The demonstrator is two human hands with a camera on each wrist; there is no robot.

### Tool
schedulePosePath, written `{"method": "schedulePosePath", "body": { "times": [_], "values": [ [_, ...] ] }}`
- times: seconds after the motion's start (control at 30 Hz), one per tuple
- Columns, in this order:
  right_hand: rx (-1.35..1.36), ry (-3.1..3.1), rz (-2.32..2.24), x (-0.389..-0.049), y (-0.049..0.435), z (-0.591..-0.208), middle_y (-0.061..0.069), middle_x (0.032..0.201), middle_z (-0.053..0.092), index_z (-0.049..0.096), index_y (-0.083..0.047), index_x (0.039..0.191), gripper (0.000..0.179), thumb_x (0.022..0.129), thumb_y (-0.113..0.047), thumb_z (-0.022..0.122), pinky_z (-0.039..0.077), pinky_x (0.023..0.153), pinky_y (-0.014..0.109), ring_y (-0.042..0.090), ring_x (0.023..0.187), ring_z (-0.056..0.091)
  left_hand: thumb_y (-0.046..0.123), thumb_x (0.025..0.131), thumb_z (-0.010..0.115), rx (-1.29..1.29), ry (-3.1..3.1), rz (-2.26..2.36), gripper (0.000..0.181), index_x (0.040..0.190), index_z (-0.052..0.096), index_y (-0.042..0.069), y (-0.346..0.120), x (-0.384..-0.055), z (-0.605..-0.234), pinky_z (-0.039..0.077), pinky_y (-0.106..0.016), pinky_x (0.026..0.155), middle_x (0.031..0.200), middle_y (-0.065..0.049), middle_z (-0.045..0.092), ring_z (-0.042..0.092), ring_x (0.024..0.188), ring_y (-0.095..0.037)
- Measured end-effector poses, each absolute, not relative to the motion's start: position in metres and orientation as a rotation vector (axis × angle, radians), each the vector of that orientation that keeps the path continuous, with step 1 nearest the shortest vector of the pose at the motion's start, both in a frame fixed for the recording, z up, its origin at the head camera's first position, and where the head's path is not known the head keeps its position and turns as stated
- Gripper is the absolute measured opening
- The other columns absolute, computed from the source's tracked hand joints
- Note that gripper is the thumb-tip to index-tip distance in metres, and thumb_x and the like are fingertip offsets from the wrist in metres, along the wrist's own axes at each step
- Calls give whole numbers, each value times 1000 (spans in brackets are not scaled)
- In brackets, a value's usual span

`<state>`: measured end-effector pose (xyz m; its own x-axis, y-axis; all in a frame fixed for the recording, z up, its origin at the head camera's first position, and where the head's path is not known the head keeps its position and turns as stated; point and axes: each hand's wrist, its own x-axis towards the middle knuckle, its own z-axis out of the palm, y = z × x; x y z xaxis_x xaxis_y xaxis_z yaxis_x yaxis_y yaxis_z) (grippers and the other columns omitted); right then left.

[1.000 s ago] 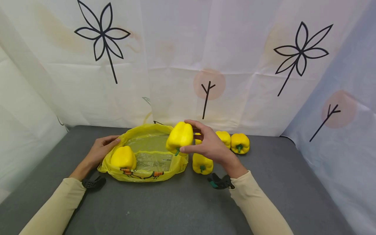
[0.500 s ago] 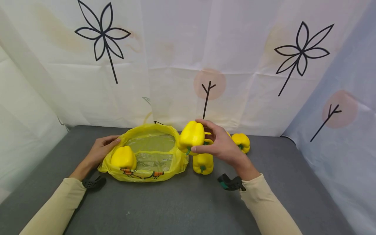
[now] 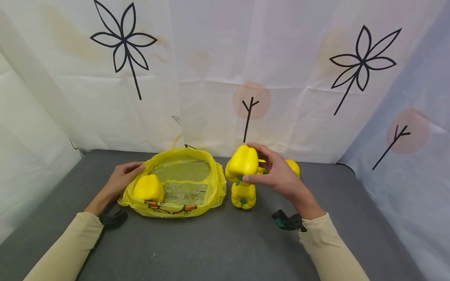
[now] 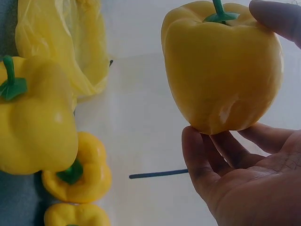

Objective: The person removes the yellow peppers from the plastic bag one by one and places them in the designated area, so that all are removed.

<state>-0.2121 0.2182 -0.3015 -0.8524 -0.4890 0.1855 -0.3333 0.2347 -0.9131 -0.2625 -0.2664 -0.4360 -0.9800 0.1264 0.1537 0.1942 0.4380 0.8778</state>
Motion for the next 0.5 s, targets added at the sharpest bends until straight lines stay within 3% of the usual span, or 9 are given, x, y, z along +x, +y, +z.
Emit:
{"method": "schedulePosePath", "body": {
  "times": [0.27, 0.5],
  "values": [
    [-746, 2393, -1672, -212, 233, -304, 14, 152, 36, 31, -3, 157, 79, 90, 0, 74, 49, 97, 23, 26, 122, 52, 32, 108, 52, -300, -2605, -1608, 51, 146, 52, -3, -266, -262, -436, 54, -20, 81, 137, -26, 58, 61, 99, 0],
    [-735, 2373, -1684, -214, 247, -308, 13, 149, 37, 30, -3, 157, 78, 92, 2, 72, 51, 95, 24, 24, 120, 53, 26, 109, 52, -309, -2598, -1620, 49, 146, 51, -5, -266, -261, -434, 53, -20, 81, 138, -28, 57, 63, 104, -10]
  ]
}}
